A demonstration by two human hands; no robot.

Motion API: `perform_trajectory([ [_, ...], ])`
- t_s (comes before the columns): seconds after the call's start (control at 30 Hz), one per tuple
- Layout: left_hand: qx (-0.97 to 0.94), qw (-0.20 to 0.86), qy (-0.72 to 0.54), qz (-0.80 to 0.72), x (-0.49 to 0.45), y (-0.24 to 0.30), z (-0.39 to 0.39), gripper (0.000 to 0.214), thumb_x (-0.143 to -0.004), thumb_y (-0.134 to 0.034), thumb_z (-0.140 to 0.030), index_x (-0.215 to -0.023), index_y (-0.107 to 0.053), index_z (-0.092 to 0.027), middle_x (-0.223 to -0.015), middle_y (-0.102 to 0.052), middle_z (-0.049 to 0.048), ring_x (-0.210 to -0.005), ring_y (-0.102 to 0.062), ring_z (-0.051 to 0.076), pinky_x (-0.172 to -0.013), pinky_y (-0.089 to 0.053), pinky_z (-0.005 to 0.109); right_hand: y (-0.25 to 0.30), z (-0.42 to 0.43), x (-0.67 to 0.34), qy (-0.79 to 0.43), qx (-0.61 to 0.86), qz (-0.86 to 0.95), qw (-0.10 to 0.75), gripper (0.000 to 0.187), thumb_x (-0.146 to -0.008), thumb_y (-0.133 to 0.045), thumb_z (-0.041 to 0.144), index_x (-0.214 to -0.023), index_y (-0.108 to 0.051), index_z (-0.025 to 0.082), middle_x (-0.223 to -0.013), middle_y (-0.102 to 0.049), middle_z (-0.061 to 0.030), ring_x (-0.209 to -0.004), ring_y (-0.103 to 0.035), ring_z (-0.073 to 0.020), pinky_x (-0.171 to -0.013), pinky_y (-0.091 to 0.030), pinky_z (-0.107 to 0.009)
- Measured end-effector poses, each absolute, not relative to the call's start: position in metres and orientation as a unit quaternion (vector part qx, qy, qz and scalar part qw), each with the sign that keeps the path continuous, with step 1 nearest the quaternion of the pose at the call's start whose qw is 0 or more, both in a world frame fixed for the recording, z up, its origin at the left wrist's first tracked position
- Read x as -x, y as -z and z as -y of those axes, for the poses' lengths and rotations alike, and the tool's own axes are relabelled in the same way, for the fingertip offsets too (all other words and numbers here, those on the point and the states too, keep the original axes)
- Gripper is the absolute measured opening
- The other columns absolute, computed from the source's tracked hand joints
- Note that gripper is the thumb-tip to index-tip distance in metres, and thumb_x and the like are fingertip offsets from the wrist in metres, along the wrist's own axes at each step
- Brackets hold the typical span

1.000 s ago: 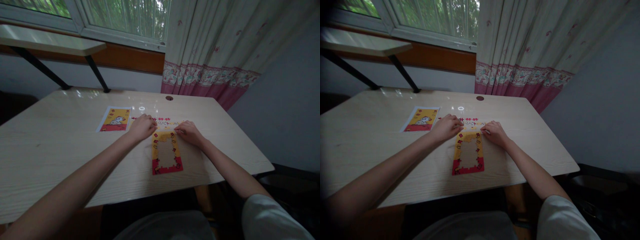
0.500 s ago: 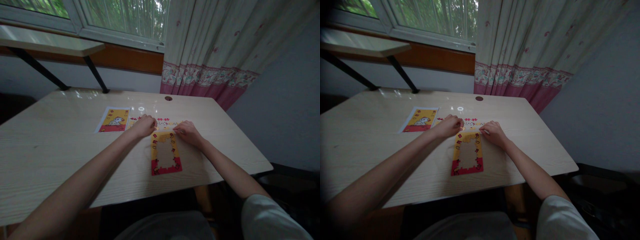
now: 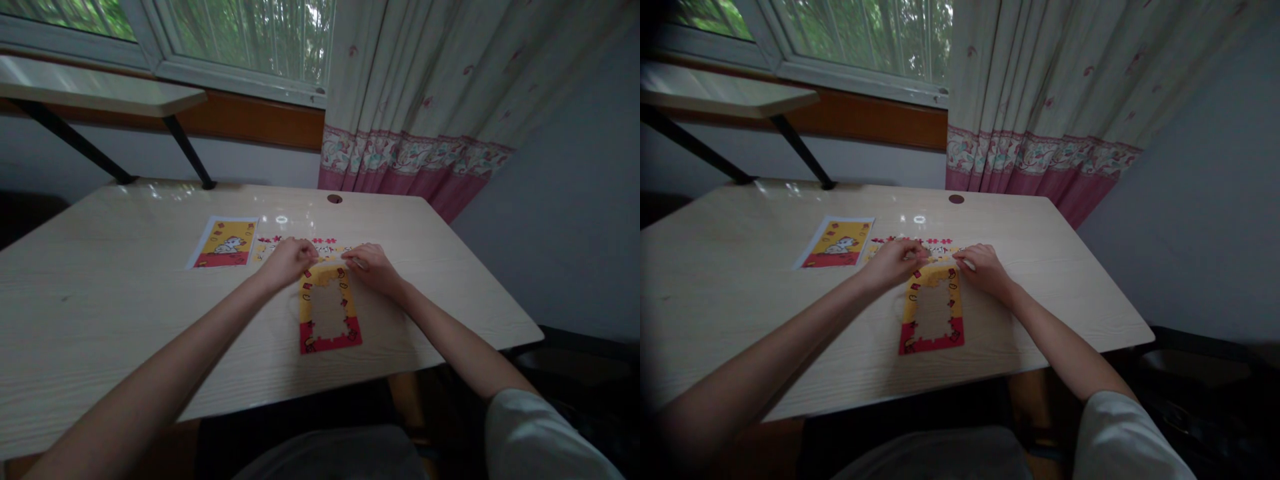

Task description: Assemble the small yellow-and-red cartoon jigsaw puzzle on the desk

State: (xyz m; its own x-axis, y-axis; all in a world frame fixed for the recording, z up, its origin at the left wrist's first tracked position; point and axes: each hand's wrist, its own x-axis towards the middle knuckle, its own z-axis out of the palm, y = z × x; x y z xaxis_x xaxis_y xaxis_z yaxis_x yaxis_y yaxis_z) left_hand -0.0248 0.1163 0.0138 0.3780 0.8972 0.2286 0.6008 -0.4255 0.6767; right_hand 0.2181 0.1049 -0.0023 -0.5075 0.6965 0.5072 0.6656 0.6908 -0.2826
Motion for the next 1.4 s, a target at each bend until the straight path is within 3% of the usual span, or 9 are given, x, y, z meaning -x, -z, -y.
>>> perform_trajectory([
  [0.1,-0.705,0.422,-0.332,-0.463,0.02,-0.016,-0.109,0.013,-0.073,-0.063,-0.027,-0.078,-0.065,-0.015,-0.067,-0.064,0.0032,-0.058,-0.056,0.013,-0.056,-0.045,0.027,-0.002,-0.098,-0.211,-0.033,0.383,0.866,0.319,0.021,-0.091,-0.051,0.033,-0.093,-0.068,0.021,-0.086,-0.07,-0.005,-0.083,-0.062,-0.0173,-0.082,-0.037,-0.033],
  [0.2,-0.649,0.501,-0.348,-0.454,0.016,-0.018,-0.1,0.016,-0.07,-0.066,-0.027,-0.079,-0.066,-0.014,-0.061,-0.062,0.0019,-0.052,-0.053,0.01,-0.051,-0.042,0.024,-0.005,-0.09,-0.203,-0.032,0.376,0.864,0.333,0.021,-0.091,-0.052,0.035,-0.09,-0.068,0.023,-0.081,-0.07,-0.0029,-0.079,-0.061,-0.0161,-0.081,-0.037,-0.032],
  [0.63,-0.622,0.542,-0.355,-0.44,0.012,-0.008,-0.093,0.015,-0.067,-0.069,-0.027,-0.076,-0.067,-0.015,-0.063,-0.064,0.0017,-0.054,-0.054,0.01,-0.052,-0.04,0.023,-0.009,-0.085,-0.199,-0.011,0.362,0.875,0.32,0.021,-0.092,-0.05,0.035,-0.086,-0.067,0.023,-0.078,-0.068,-0.0015,-0.077,-0.059,-0.0155,-0.081,-0.036,-0.032],
  [0.8,-0.663,0.483,-0.343,-0.458,0.015,-0.005,-0.093,0.023,-0.074,-0.062,-0.031,-0.088,-0.069,-0.014,-0.071,-0.067,0.0041,-0.059,-0.056,0.013,-0.055,-0.043,0.026,-0.011,-0.086,-0.201,-0.001,0.365,0.878,0.31,0.024,-0.094,-0.047,0.036,-0.084,-0.065,0.023,-0.078,-0.067,-0.0015,-0.077,-0.058,-0.0156,-0.082,-0.034,-0.032],
  [1.07,-0.867,0.152,-0.255,-0.4,0.044,-0.008,-0.102,0.019,-0.083,-0.053,-0.022,-0.088,-0.071,-0.018,-0.089,-0.068,0.0075,-0.087,-0.058,0.021,-0.084,-0.044,0.04,-0.013,-0.094,-0.221,0.001,0.36,0.863,0.354,0.025,-0.092,-0.05,0.038,-0.082,-0.064,0.02,-0.078,-0.067,-0.0028,-0.075,-0.058,-0.0153,-0.078,-0.034,-0.032],
  [1.4,-0.927,0.064,-0.2,-0.312,0.042,-0.004,-0.099,0.023,-0.088,-0.048,-0.019,-0.096,-0.069,-0.016,-0.092,-0.062,0.009,-0.087,-0.054,0.021,-0.077,-0.045,0.034,-0.004,-0.093,-0.214,-0.097,0.344,0.902,0.241,0.014,-0.086,-0.059,0.032,-0.081,-0.065,0.019,-0.076,-0.067,0.0002,-0.076,-0.057,-0.0146,-0.078,-0.033,-0.03],
])
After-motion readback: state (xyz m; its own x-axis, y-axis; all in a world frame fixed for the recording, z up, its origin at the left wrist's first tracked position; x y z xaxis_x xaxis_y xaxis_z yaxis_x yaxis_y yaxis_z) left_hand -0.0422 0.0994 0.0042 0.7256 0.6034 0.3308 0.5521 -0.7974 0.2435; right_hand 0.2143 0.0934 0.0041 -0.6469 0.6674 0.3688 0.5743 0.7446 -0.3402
